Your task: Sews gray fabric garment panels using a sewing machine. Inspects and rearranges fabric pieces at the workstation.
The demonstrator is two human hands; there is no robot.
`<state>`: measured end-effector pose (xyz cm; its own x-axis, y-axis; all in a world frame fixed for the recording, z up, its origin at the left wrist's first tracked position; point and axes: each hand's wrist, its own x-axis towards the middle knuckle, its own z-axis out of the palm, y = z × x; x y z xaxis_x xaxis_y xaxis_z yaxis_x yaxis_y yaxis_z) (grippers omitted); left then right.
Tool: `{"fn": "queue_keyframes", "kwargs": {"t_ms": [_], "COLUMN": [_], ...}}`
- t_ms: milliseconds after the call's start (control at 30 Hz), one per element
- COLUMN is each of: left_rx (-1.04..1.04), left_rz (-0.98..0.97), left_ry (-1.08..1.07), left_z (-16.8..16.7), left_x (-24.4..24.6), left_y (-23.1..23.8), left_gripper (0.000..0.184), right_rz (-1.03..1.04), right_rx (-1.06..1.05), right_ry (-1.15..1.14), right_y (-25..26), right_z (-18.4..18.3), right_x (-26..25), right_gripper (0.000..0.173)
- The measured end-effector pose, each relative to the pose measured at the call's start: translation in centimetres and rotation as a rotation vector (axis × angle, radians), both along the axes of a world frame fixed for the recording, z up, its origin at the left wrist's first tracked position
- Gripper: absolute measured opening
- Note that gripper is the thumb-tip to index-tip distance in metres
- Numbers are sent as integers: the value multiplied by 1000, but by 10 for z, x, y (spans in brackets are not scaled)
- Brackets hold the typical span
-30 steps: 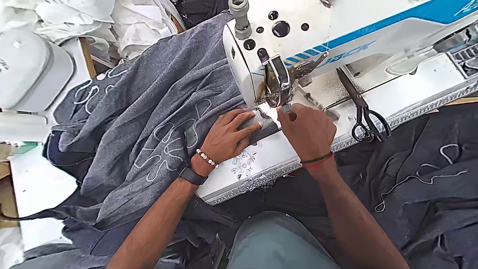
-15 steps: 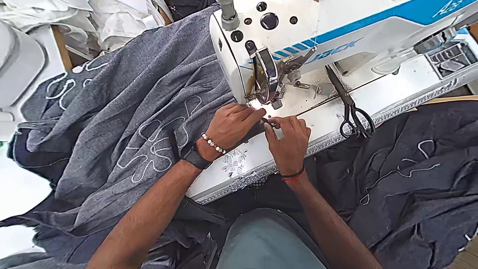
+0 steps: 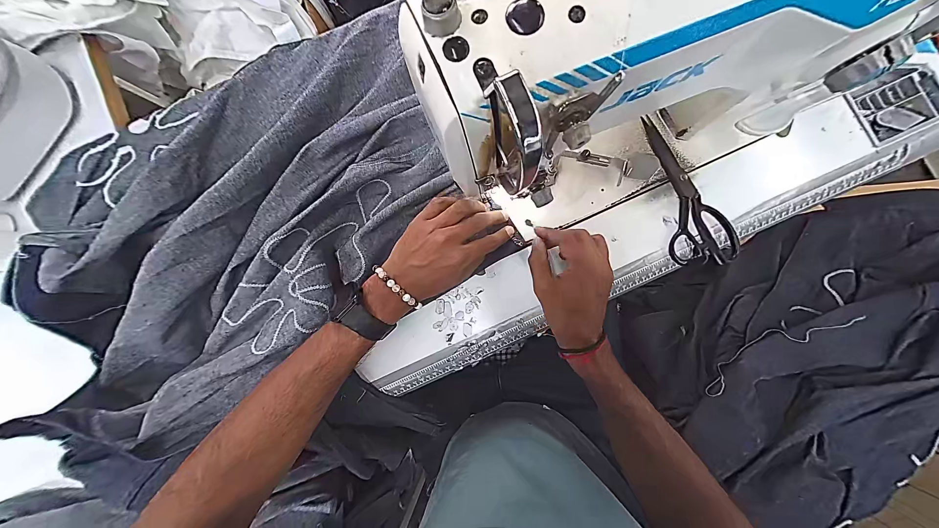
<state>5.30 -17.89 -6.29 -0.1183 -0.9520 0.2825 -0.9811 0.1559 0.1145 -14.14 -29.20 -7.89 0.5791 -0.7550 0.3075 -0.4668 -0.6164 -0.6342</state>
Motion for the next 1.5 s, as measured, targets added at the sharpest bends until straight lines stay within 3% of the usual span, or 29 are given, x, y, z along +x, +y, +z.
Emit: {"fn": "queue_keyframes", "kwargs": {"t_ms": [200, 500, 667, 767, 900, 1033, 1200, 1500], "left_rx": [-41, -5, 6, -36, -38, 0, 23, 22], "left_rz": [71, 94, 60, 102, 282, 366, 454, 430], "left_ry": [-41, -19, -53, -67, 242, 368, 263, 113], "left_z": [-6, -4, -1, -2, -2, 4, 1, -1], "left_x": [-6, -6, -4, -10, -26, -29, -25, -24], "left_y": [5, 8, 9, 9, 5, 8, 14, 13], "left_gripper": [36, 35, 39, 34, 22, 24, 36, 36], "right_rz": [-23, 94, 192, 203, 301, 335, 354, 384], "right_rx": [130, -322, -95, -73, -121, -200, -274, -224], "right_ry": [220, 129, 80, 41, 69, 1, -9, 40], "right_y": [-4, 16, 7, -7, -14, -14, -11, -14], "right_z": [15, -2, 7, 6, 3, -3, -9, -8], "right_x": [17, 16, -7, -9, 2, 8, 3, 3], "right_gripper": [21, 16, 21, 23, 21, 16, 18, 19]}}
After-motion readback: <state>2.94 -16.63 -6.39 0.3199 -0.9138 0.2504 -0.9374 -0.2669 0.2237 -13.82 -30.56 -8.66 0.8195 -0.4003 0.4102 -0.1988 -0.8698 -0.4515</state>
